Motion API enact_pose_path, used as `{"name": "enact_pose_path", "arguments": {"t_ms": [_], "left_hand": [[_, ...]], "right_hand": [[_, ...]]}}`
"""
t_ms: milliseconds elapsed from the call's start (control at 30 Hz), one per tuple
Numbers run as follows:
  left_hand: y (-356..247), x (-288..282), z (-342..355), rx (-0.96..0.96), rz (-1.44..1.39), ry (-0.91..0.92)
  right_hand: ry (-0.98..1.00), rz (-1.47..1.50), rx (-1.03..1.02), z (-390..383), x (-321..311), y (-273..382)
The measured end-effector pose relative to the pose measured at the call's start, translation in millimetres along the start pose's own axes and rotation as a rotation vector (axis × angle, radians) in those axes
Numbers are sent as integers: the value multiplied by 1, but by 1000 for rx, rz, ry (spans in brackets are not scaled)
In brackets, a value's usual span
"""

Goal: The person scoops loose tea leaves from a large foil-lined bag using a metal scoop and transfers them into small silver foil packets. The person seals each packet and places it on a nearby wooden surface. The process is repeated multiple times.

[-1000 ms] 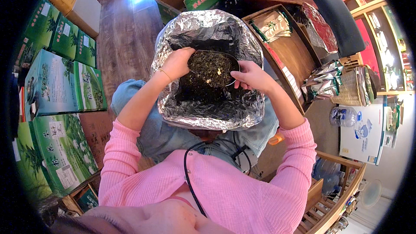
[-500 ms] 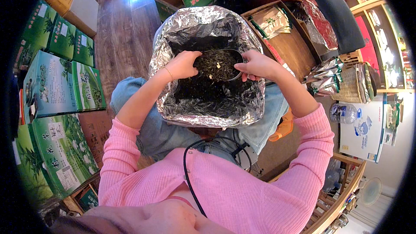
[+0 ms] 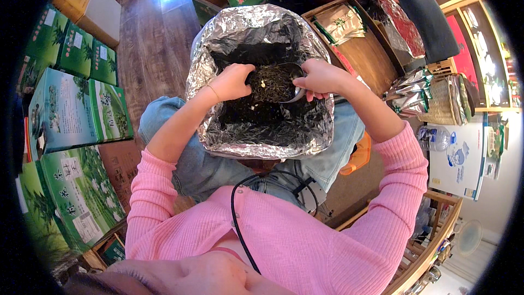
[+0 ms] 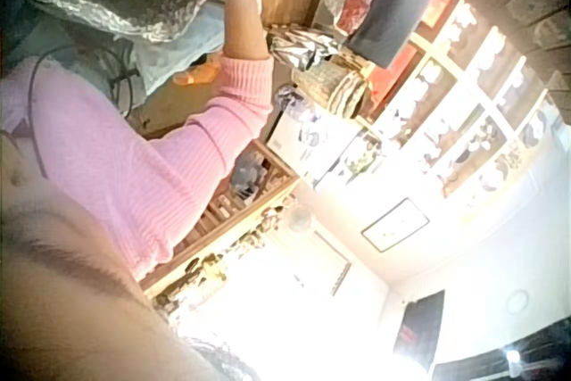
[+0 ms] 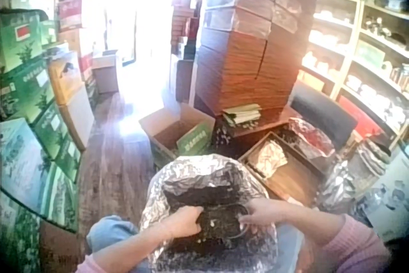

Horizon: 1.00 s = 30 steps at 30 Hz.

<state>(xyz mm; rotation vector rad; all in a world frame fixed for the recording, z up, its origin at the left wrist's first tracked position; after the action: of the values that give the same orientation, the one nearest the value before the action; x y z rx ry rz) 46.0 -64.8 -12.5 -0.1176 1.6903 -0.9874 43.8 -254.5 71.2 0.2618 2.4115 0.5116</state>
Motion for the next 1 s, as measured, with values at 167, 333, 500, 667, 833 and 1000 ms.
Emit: {"name": "enact_pose_path", "arguments": {"t_ms": [167, 333, 500, 667, 833, 1000], "left_hand": [[-3, 3, 0, 50, -24, -13], [-3, 10, 2, 48, 13, 1], [-2, 12, 3, 46, 28, 8], [-1, 14, 3, 48, 19, -14], [4, 17, 5, 35, 24, -17], [7, 16, 4, 27, 45, -24]], "right_hand": [[-9, -114, 49, -7, -1, 13], [-57, -206, 21, -5, -3, 12], [-60, -200, -32, -8, -4, 14], [-95, -253, -3, -14, -8, 22], [-66, -312, 41, -13, -9, 22], [-69, -339, 8, -16, -11, 27]]}}
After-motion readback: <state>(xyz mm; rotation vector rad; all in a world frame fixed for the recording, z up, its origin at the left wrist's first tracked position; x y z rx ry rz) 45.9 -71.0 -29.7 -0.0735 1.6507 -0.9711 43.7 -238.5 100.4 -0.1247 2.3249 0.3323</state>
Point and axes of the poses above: each hand's wrist, its own z-axis towards the middle knuckle, its own x-axis out of the palm, y = z × x, the point moved 6 cm from there along z, towards the middle knuckle, and after that the axes turned 1 degree about -x, right-handed, at the moved point
